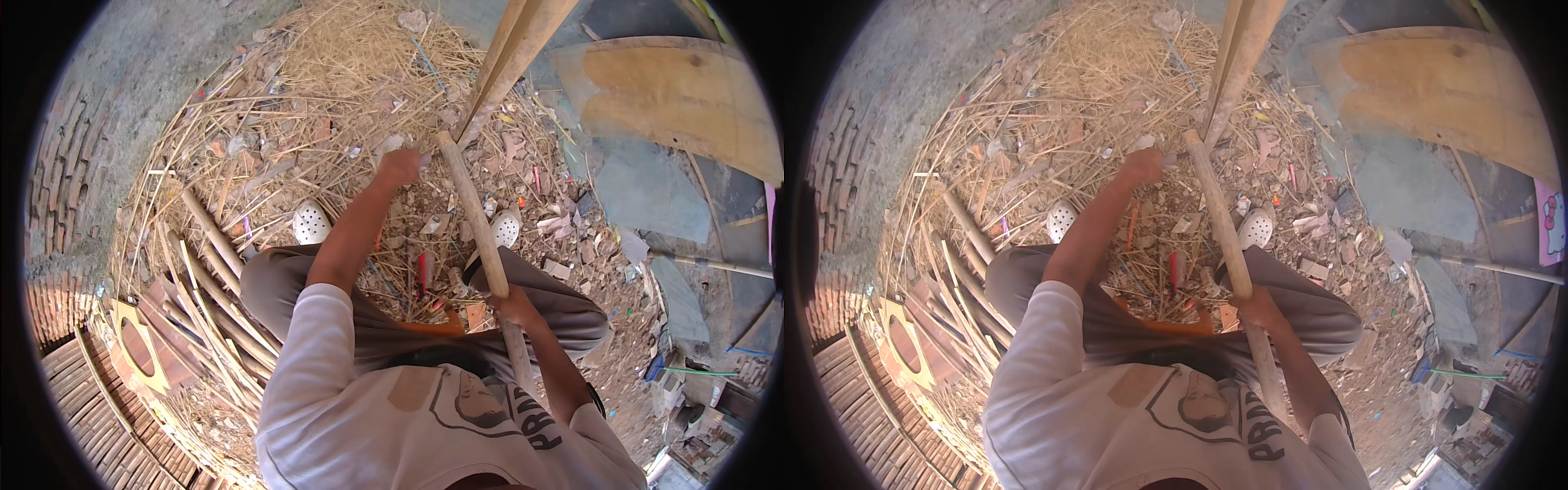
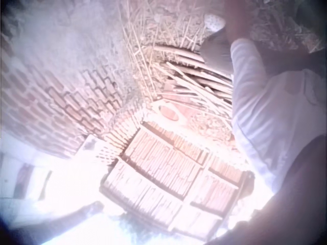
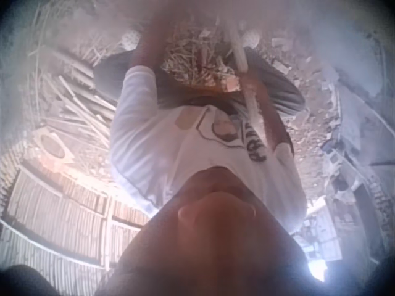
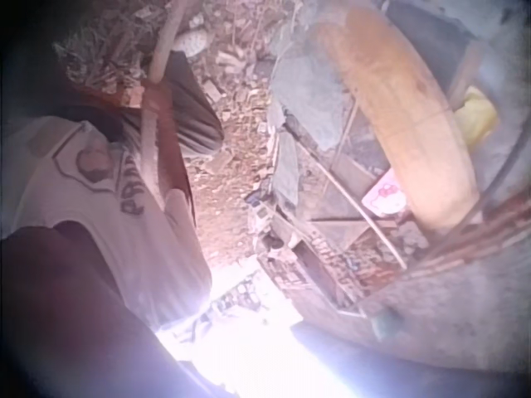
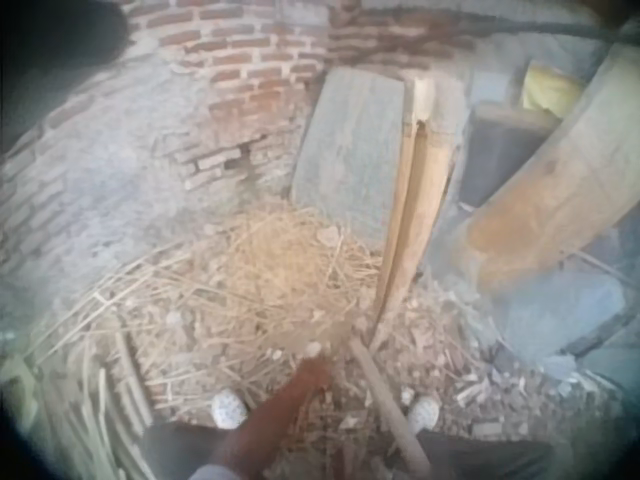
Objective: The person sits on the ground and uses a machete and a wooden mallet to split bamboo poles into thin strips. They repeatedly position the bamboo, strike the machete with the mallet, and separate the resulting strips.
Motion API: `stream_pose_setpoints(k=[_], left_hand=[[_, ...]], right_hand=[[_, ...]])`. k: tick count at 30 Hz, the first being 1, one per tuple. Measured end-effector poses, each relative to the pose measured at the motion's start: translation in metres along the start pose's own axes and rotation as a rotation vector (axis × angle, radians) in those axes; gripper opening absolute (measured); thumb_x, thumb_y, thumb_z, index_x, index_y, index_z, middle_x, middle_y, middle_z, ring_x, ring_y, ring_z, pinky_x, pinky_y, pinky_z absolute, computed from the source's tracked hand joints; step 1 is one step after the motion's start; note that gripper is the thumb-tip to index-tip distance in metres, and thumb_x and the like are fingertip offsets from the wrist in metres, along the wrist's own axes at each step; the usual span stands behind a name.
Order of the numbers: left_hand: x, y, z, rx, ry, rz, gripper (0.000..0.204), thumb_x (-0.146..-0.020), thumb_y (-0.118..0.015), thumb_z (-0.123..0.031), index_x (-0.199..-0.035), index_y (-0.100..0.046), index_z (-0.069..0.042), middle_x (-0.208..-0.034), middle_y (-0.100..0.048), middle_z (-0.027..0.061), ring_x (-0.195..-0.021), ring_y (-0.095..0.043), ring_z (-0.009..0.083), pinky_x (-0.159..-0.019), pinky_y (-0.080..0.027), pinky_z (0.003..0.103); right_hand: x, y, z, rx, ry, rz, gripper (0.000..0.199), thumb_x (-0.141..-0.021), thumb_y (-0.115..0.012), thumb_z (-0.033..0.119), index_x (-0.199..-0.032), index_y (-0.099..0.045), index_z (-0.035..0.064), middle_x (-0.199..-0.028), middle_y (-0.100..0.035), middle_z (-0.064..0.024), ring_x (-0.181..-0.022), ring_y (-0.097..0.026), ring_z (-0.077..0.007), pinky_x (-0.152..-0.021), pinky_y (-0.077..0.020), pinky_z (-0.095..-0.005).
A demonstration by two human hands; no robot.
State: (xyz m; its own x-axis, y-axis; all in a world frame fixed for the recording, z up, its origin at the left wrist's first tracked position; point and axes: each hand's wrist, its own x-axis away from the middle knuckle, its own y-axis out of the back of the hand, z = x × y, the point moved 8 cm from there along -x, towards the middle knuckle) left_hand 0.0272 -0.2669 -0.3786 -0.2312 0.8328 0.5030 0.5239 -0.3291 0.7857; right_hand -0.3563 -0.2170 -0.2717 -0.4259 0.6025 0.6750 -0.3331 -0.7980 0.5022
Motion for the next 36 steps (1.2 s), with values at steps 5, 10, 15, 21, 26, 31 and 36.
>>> stream_pose_setpoints(k=[5, 10, 15, 21, 26, 31, 36], left_hand=[[0.004, 0.006, 0.0, -0.039, 0.015, -0.018, 0.034, -0.076, -0.073, -0.019, -0.106, -0.07, -0.004, -0.109, -0.07, 0.0152, -0.098, -0.069, 0.0302, -0.082, -0.056, 0.042], [0.01, 0.008, 0.005, -0.028, 0.059, -0.039, 0.031, -0.081, -0.071, -0.021, -0.107, -0.07, -0.004, -0.111, -0.069, 0.0155, -0.101, -0.069, 0.0303, -0.082, -0.057, 0.042], [0.017, 0.003, 0.013, 0.058, 0.102, -0.066, 0.027, -0.087, -0.065, -0.021, -0.106, -0.071, -0.004, -0.109, -0.07, 0.0162, -0.1, -0.069, 0.031, -0.083, -0.057, 0.042], [0.032, -0.005, 0.003, 0.134, 0.108, -0.09, 0.031, -0.096, -0.057, -0.028, -0.106, -0.069, -0.001, -0.108, -0.069, 0.0189, -0.102, -0.068, 0.0327, -0.087, -0.055, 0.045], [0.024, -0.014, 0.008, 0.204, 0.132, -0.124, 0.032, -0.095, -0.058, -0.029, -0.107, -0.069, -0.001, -0.109, -0.069, 0.0179, -0.104, -0.067, 0.0327, -0.089, -0.054, 0.043], [0.013, 0.004, -0.004, 0.032, 0.082, -0.053, 0.033, -0.088, -0.067, -0.027, -0.111, -0.067, -0.003, -0.112, -0.068, 0.0159, -0.104, -0.067, 0.0318, -0.088, -0.054, 0.042], [0.013, 0.012, -0.002, 0.018, 0.147, -0.069, 0.038, -0.083, -0.071, -0.023, -0.115, -0.064, -0.004, -0.112, -0.069, 0.0135, -0.102, -0.068, 0.031, -0.085, -0.056, 0.041]], right_hand=[[0.051, 0.043, 0.084, -0.263, -0.051, 0.106, 0.022, -0.086, -0.069, 0.014, -0.096, -0.059, -0.0017, -0.066, -0.059, -0.0047, -0.049, -0.057, -0.0117, -0.044, -0.0474, -0.0288], [0.053, 0.07, 0.117, -0.296, 0.258, -0.26, 0.021, -0.086, -0.066, 0.007, -0.1, -0.055, -0.0034, -0.067, -0.06, -0.0052, -0.05, -0.058, -0.0108, -0.045, -0.0478, -0.0263], [0.007, -0.029, 0.027, -0.095, -0.14, 0.124, 0.026, -0.08, -0.069, 0.016, -0.094, -0.062, -0.0045, -0.064, -0.06, -0.0092, -0.049, -0.058, -0.0184, -0.046, -0.0477, -0.0345], [0.058, 0.037, 0.073, -0.205, -0.073, 0.102, 0.03, -0.08, -0.073, 0.016, -0.1, -0.063, -0.0032, -0.069, -0.06, -0.0068, -0.048, -0.058, -0.0148, -0.044, -0.0471, -0.0296], [0.143, 0.139, 0.142, 0.122, 0.268, -0.457, 0.04, -0.076, -0.069, 0.006, -0.113, -0.058, -0.0062, -0.078, -0.062, -0.009, -0.072, -0.058, -0.0155, -0.068, -0.0491, -0.0322], [0.201, 0.236, 0.093, 0.12, 0.385, -0.911, 0.021, -0.08, -0.067, 0.002, -0.098, -0.056, -0.0003, -0.074, -0.057, -0.0021, -0.061, -0.051, -0.0083, -0.057, -0.0443, -0.0252], [0.127, 0.255, 0.037, 0.2, 0.355, -0.859, 0.027, -0.077, -0.067, 0.006, -0.102, -0.058, -0.0002, -0.075, -0.062, -0.0097, -0.064, -0.059, -0.0166, -0.06, -0.0492, -0.0318]])
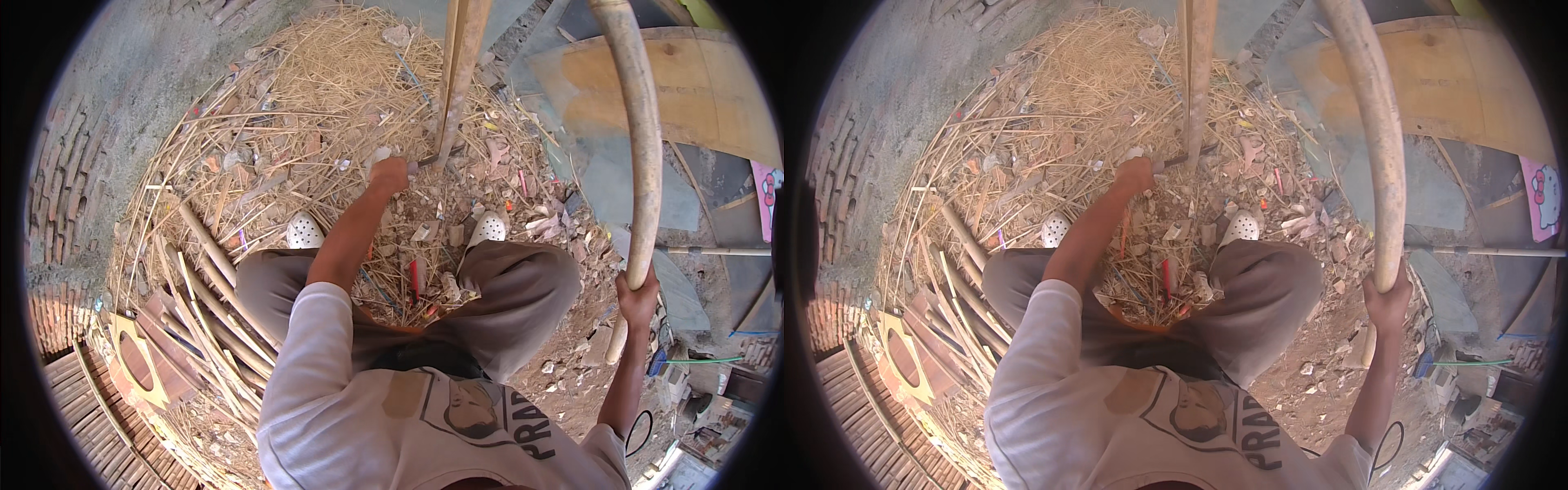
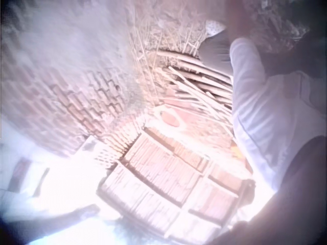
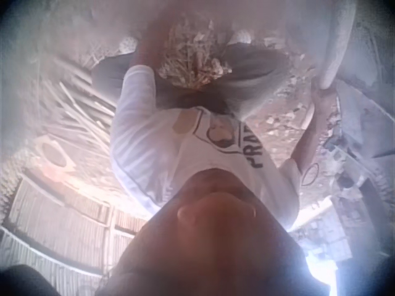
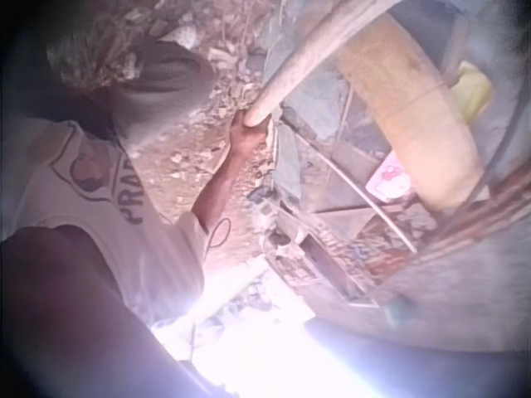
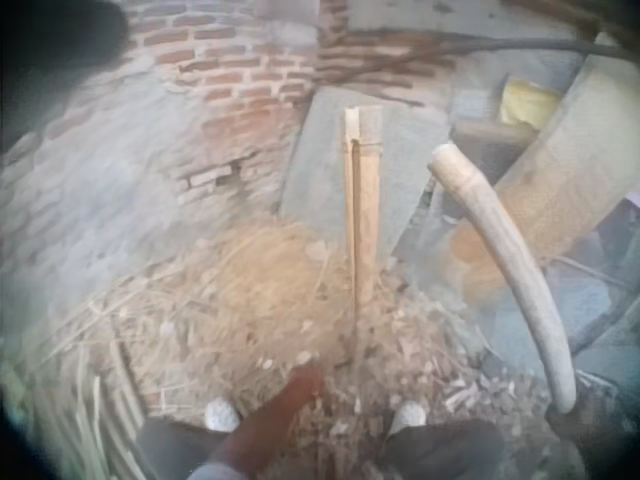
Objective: The person sits on the ground and uses a machete and a wooden mallet to split bamboo poles into thin strips. They repeatedly position the bamboo, strike the machete with the mallet, and separate the resulting strips.
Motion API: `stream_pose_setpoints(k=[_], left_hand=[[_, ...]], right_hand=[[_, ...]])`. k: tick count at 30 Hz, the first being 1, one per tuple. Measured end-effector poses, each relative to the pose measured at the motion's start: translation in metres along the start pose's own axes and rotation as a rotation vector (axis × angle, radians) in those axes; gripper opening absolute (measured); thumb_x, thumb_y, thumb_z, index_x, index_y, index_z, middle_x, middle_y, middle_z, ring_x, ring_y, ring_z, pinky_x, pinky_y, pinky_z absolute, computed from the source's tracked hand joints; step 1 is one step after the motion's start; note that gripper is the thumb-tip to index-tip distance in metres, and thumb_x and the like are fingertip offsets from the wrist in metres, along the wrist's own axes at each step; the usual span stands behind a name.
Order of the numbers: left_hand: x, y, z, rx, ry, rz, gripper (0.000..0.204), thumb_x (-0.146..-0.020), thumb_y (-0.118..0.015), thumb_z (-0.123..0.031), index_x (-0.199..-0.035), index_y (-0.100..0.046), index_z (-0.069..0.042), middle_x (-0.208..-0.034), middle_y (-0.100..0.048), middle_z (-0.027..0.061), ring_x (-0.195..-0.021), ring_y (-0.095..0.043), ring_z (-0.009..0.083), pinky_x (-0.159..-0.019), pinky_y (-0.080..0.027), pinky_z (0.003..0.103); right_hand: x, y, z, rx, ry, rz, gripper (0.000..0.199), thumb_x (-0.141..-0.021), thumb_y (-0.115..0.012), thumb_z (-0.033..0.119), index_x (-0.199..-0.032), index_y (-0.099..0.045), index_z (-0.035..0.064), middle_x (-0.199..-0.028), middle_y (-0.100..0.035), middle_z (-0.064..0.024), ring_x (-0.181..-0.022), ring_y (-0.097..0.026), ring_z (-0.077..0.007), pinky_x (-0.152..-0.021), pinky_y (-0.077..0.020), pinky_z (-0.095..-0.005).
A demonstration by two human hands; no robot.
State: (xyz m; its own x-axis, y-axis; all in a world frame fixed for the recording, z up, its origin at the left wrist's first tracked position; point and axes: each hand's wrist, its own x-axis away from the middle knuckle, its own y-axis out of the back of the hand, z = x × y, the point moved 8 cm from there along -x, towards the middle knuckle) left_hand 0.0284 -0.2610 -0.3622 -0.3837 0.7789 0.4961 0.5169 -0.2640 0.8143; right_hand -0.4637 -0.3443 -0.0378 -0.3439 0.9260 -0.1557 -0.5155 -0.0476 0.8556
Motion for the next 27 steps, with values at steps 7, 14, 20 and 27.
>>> stream_pose_setpoints(k=[7, 14, 20, 27], left_hand=[[-0.012, 0.001, 0.003, -0.03, 0.043, 0.036, 0.033, -0.083, -0.069, -0.022, -0.112, -0.066, -0.005, -0.11, -0.07, 0.0147, -0.104, -0.068, 0.0293, -0.086, -0.055, 0.04], [-0.01, -0.012, 0.0, -0.091, 0.088, 0.017, 0.03, -0.09, -0.063, -0.025, -0.106, -0.067, 0.0, -0.105, -0.07, 0.0191, -0.098, -0.07, 0.0312, -0.083, -0.056, 0.042], [-0.006, -0.014, -0.004, -0.007, 0.123, 0.012, 0.03, -0.084, -0.066, -0.015, -0.107, -0.063, 0.003, -0.101, -0.069, 0.0205, -0.096, -0.069, 0.0346, -0.084, -0.056, 0.042], [-0.008, -0.007, -0.009, 0.014, 0.137, 0.067, 0.031, -0.083, -0.066, -0.017, -0.108, -0.064, 0.002, -0.103, -0.069, 0.0208, -0.098, -0.069, 0.0342, -0.085, -0.056, 0.041]], right_hand=[[0.03, -0.251, -0.086, 0.118, -0.045, 0.545, 0.042, -0.072, -0.075, 0.025, -0.107, -0.061, 0.0066, -0.089, -0.068, -0.0249, -0.086, -0.065, -0.0469, -0.074, -0.0509, -0.053], [0.049, -0.388, -0.129, -0.214, -0.195, 0.819, 0.046, -0.071, -0.074, 0.024, -0.11, -0.062, 0.0044, -0.099, -0.067, -0.0264, -0.1, -0.064, -0.0422, -0.083, -0.0506, -0.0466], [-0.014, -0.263, -0.018, -0.2, 0.001, 0.643, 0.037, -0.071, -0.072, 0.01, -0.104, -0.062, -0.0009, -0.084, -0.069, -0.0191, -0.074, -0.07, -0.0303, -0.069, -0.0542, -0.0385], [-0.029, -0.277, -0.004, -0.484, -0.064, 0.528, 0.037, -0.072, -0.071, 0.008, -0.106, -0.061, -0.002, -0.082, -0.07, -0.0168, -0.072, -0.071, -0.024, -0.065, -0.0544, -0.035]])
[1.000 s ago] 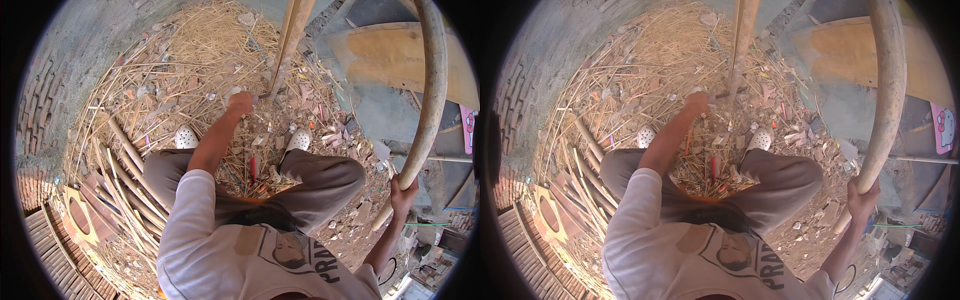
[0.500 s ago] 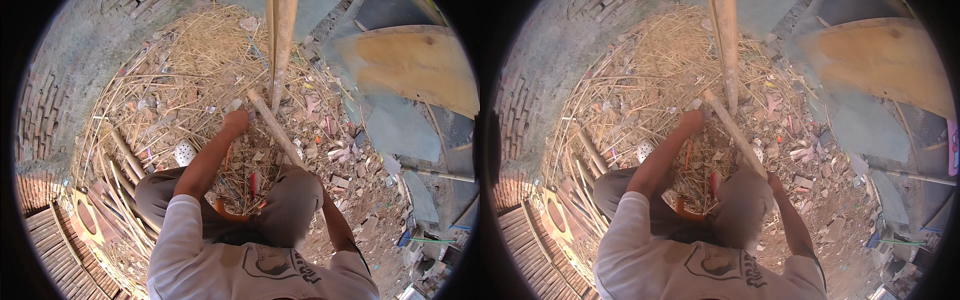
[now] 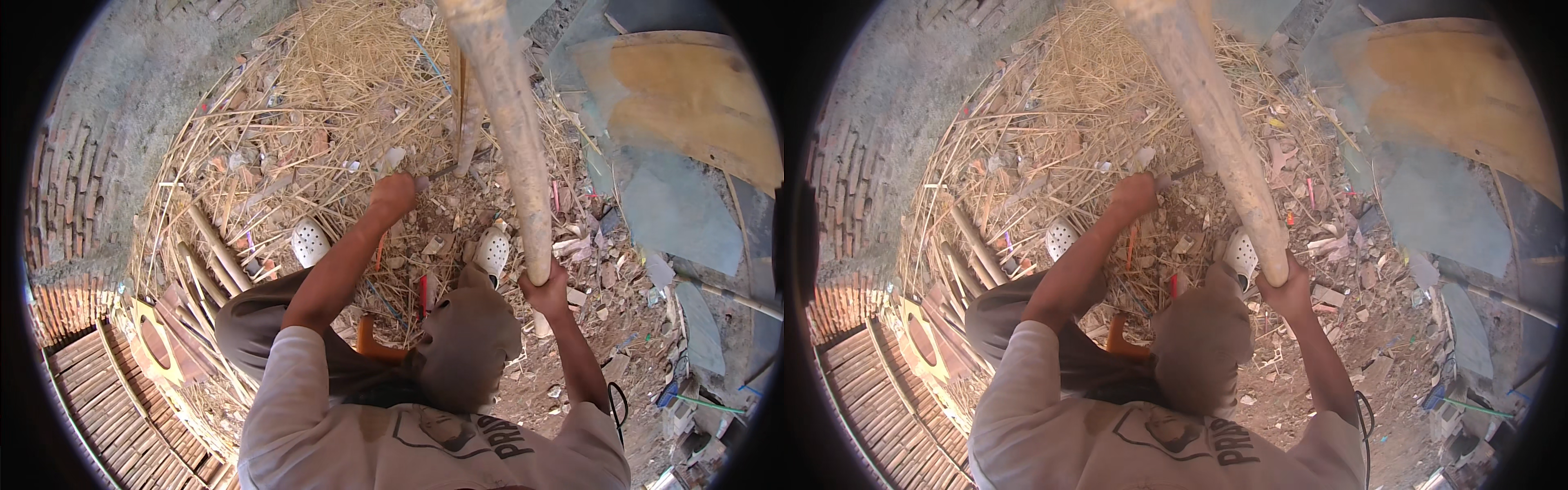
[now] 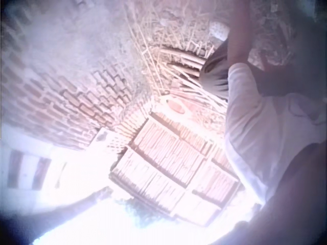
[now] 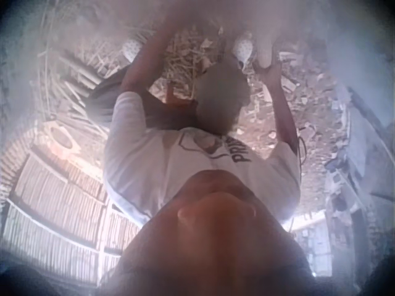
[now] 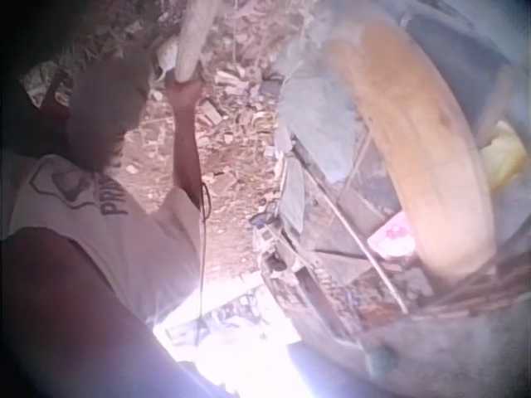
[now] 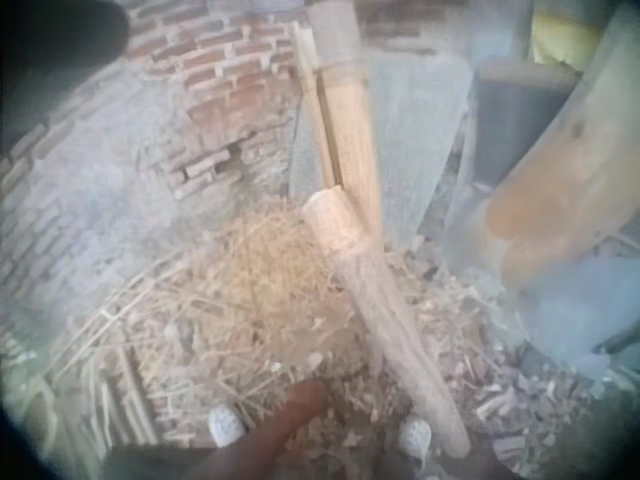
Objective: The person sits on the ground and uses a machete and a wooden mallet to split bamboo poles into thin strips. They repeatedly position the bamboo, strike the machete with the mallet, and separate the resulting strips.
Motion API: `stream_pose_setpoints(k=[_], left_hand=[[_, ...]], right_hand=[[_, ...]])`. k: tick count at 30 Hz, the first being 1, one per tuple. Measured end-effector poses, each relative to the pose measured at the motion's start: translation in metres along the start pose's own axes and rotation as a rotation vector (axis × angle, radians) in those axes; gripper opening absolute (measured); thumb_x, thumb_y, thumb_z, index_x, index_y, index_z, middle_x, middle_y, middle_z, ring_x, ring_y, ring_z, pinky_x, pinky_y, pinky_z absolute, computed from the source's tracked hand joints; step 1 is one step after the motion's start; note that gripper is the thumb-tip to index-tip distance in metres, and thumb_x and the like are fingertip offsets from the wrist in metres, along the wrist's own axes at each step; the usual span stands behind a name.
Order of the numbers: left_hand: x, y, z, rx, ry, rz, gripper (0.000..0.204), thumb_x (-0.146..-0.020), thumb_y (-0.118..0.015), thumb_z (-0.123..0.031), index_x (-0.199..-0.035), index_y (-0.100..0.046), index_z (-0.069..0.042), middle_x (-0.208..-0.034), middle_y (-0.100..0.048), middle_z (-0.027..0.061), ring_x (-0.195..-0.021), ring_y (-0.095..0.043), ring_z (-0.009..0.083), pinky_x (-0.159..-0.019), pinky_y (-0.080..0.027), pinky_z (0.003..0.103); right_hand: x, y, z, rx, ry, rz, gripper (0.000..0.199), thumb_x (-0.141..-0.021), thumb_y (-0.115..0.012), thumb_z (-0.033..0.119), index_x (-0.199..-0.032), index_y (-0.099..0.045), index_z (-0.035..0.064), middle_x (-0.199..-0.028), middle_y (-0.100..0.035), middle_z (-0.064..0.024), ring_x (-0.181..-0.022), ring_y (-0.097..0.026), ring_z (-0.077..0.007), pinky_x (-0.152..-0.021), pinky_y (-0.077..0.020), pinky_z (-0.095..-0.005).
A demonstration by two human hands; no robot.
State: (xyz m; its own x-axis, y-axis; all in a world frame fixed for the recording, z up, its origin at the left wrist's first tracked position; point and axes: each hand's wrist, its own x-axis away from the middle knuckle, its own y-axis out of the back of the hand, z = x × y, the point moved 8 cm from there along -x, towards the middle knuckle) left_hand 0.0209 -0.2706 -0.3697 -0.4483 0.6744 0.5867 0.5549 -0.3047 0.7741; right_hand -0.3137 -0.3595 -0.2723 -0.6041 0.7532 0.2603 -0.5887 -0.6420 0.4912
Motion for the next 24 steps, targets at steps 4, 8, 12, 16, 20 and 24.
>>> stream_pose_setpoints(k=[4, 8, 12, 16, 20, 24], left_hand=[[0.007, -0.016, -0.002, 0.018, 0.006, -0.041, 0.03, -0.091, -0.06, -0.021, -0.109, -0.065, 0.002, -0.104, -0.07, 0.021, -0.099, -0.069, 0.0337, -0.085, -0.056, 0.042], [0.007, -0.019, 0.006, 0.0, -0.014, -0.067, 0.029, -0.093, -0.058, -0.021, -0.11, -0.066, 0.001, -0.106, -0.07, 0.021, -0.1, -0.069, 0.0331, -0.086, -0.056, 0.041], [0.005, -0.012, 0.005, 0.007, -0.022, -0.018, 0.029, -0.092, -0.059, -0.022, -0.109, -0.066, 0.0, -0.106, -0.07, 0.0206, -0.099, -0.07, 0.0334, -0.085, -0.056, 0.041], [0.0, -0.014, 0.006, 0.02, -0.046, -0.042, 0.029, -0.09, -0.061, -0.022, -0.109, -0.065, 0.0, -0.104, -0.07, 0.02, -0.099, -0.069, 0.0336, -0.086, -0.055, 0.041], [-0.006, -0.02, 0.013, 0.018, -0.045, -0.097, 0.03, -0.087, -0.064, -0.021, -0.109, -0.064, 0.0, -0.103, -0.07, 0.0192, -0.099, -0.069, 0.0336, -0.087, -0.055, 0.041], [-0.005, -0.035, 0.033, 0.113, 0.034, -0.025, 0.031, -0.085, -0.066, -0.019, -0.11, -0.064, -0.001, -0.105, -0.07, 0.0191, -0.1, -0.069, 0.0328, -0.087, -0.055, 0.041]], right_hand=[[0.003, -0.049, -0.172, 0.373, -0.398, 0.375, 0.047, -0.067, -0.075, 0.017, -0.109, -0.063, 0.0005, -0.089, -0.07, -0.0197, -0.079, -0.069, -0.0316, -0.073, -0.0542, -0.0411], [0.007, -0.007, -0.039, 0.367, -0.194, 0.325, 0.046, -0.067, -0.074, 0.017, -0.109, -0.063, 0.001, -0.089, -0.07, -0.0205, -0.08, -0.068, -0.0357, -0.076, -0.0537, -0.0406], [0.006, 0.046, 0.07, 0.109, 0.042, 0.034, 0.036, -0.071, -0.069, 0.007, -0.105, -0.063, -0.0004, -0.083, -0.068, -0.0151, -0.073, -0.068, -0.0226, -0.068, -0.0532, -0.0353], [0.001, 0.007, 0.025, -0.096, 0.077, -0.035, 0.027, -0.074, -0.067, 0.006, -0.1, -0.061, -0.001, -0.077, -0.064, -0.0096, -0.068, -0.059, -0.0126, -0.065, -0.0511, -0.0318], [0.041, -0.06, -0.203, 0.25, -0.329, 0.238, 0.052, -0.07, -0.076, 0.028, -0.114, -0.066, 0.0034, -0.1, -0.068, -0.0262, -0.099, -0.067, -0.0386, -0.086, -0.0516, -0.0442], [0.057, -0.027, -0.16, 0.359, -0.367, 0.318, 0.046, -0.066, -0.075, 0.024, -0.106, -0.067, 0.0036, -0.092, -0.069, -0.0238, -0.091, -0.068, -0.0388, -0.081, -0.0533, -0.0443]])
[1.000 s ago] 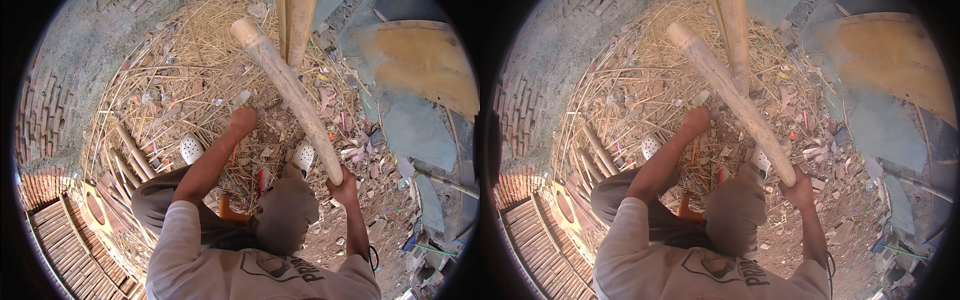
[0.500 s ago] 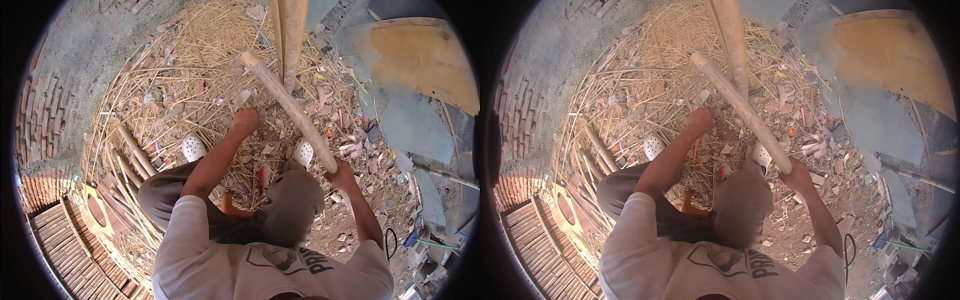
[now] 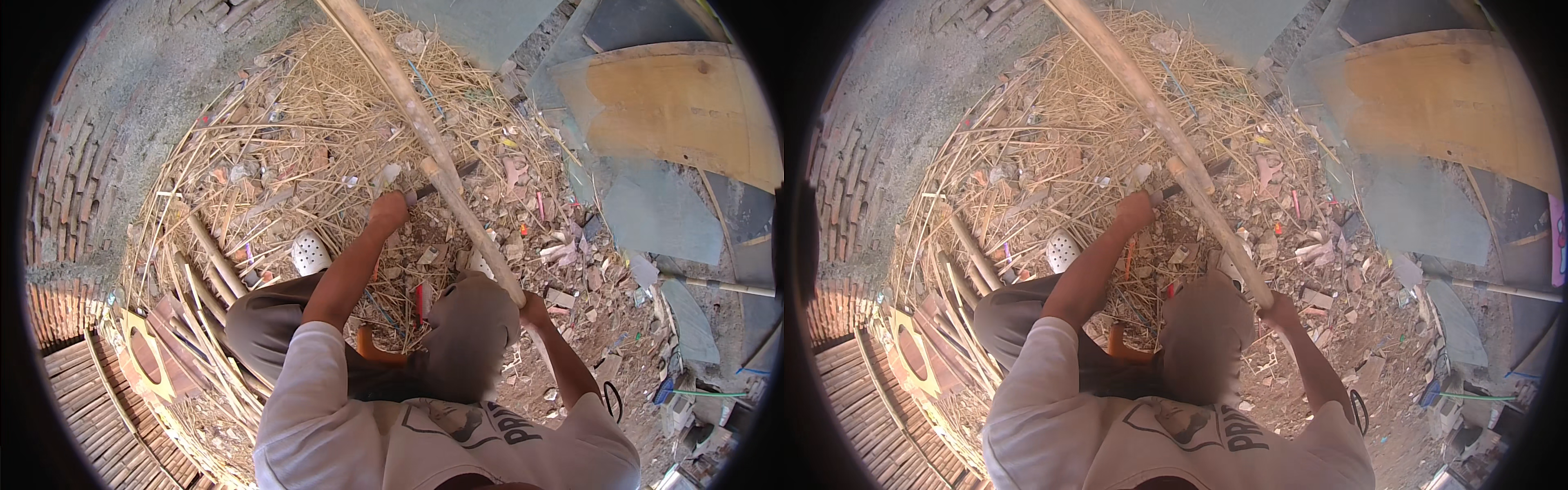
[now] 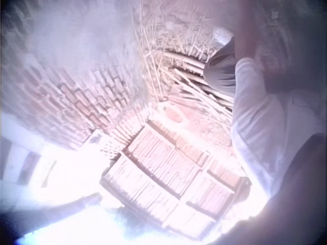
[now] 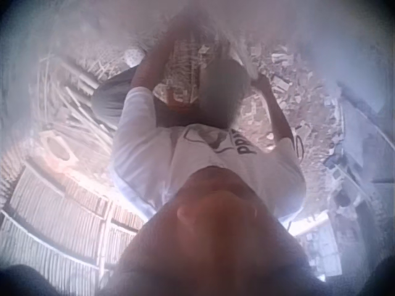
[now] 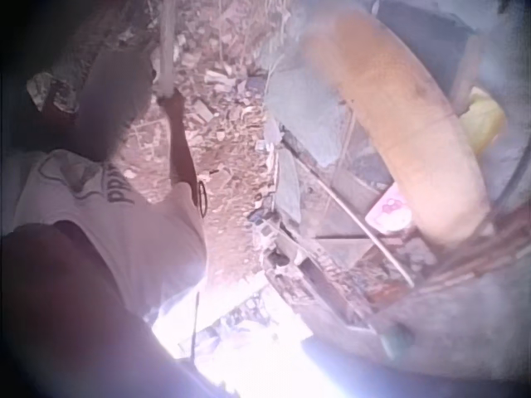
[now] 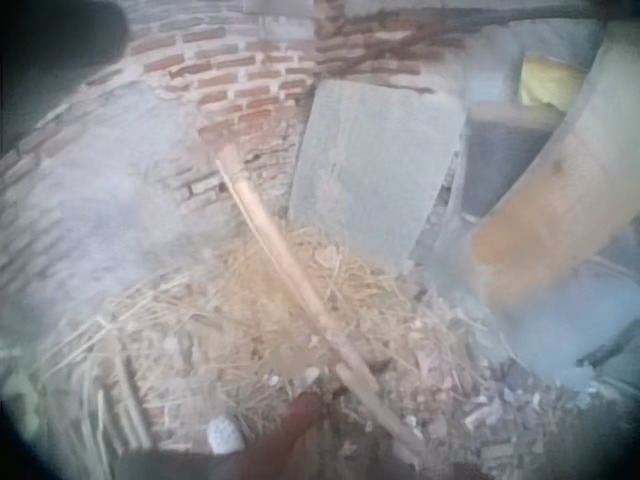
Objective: The person sits on the ground and uses a machete and a wooden mallet to split bamboo poles into thin strips. They repeatedly position the bamboo, strike the machete with the mallet, and separate the resulting strips.
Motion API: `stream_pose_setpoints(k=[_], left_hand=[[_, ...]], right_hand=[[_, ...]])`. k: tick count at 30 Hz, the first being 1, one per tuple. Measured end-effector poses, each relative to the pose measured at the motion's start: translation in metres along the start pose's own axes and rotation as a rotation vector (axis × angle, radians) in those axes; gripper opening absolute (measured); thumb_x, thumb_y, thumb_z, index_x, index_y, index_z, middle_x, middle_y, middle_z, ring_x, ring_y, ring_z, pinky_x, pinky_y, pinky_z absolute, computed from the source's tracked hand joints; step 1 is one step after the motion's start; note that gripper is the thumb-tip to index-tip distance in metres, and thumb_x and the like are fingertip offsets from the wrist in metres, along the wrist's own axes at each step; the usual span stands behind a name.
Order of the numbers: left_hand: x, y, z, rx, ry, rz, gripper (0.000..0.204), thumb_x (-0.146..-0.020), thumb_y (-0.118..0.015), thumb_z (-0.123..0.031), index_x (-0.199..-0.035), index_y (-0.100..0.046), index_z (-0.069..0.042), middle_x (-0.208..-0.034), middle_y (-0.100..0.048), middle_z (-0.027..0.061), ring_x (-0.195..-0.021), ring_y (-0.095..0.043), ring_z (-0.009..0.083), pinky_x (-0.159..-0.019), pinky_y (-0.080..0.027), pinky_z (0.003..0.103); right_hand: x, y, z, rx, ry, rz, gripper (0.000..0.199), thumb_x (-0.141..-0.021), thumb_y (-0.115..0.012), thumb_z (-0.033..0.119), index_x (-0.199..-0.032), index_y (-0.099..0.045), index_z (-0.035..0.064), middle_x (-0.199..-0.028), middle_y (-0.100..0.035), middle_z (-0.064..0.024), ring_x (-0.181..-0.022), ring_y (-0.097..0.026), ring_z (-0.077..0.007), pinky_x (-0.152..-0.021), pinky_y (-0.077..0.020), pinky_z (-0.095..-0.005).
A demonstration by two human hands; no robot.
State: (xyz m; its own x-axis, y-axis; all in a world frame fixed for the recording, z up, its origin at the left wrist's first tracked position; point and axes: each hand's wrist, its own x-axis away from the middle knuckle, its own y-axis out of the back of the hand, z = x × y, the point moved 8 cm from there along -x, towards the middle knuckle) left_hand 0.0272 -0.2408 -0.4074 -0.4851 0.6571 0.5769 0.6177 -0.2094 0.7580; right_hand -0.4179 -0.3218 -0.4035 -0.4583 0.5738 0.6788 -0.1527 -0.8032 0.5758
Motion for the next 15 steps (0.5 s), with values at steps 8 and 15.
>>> stream_pose_setpoints(k=[8, 15], left_hand=[[0.006, 0.034, 0.014, -0.114, 0.0, -0.143, 0.038, -0.083, -0.068, -0.021, -0.115, -0.061, -0.001, -0.106, -0.07, 0.019, -0.099, -0.068, 0.0349, -0.084, -0.055, 0.042], [0.038, 0.108, 0.02, -0.183, -0.059, -0.209, 0.036, -0.082, -0.067, -0.019, -0.112, -0.061, -0.001, -0.103, -0.069, 0.0204, -0.098, -0.068, 0.0363, -0.084, -0.054, 0.045]], right_hand=[[0.088, 0.09, 0.048, -0.082, 0.126, -0.463, 0.042, -0.066, -0.071, 0.015, -0.106, -0.065, 0.003, -0.085, -0.069, -0.0209, -0.081, -0.069, -0.037, -0.073, -0.0541, -0.0431], [0.105, 0.002, -0.065, -0.332, -0.121, -0.567, 0.032, -0.066, -0.073, 0.016, -0.092, -0.063, -0.0004, -0.076, -0.067, -0.0168, -0.071, -0.067, -0.0298, -0.066, -0.052, -0.0408]])
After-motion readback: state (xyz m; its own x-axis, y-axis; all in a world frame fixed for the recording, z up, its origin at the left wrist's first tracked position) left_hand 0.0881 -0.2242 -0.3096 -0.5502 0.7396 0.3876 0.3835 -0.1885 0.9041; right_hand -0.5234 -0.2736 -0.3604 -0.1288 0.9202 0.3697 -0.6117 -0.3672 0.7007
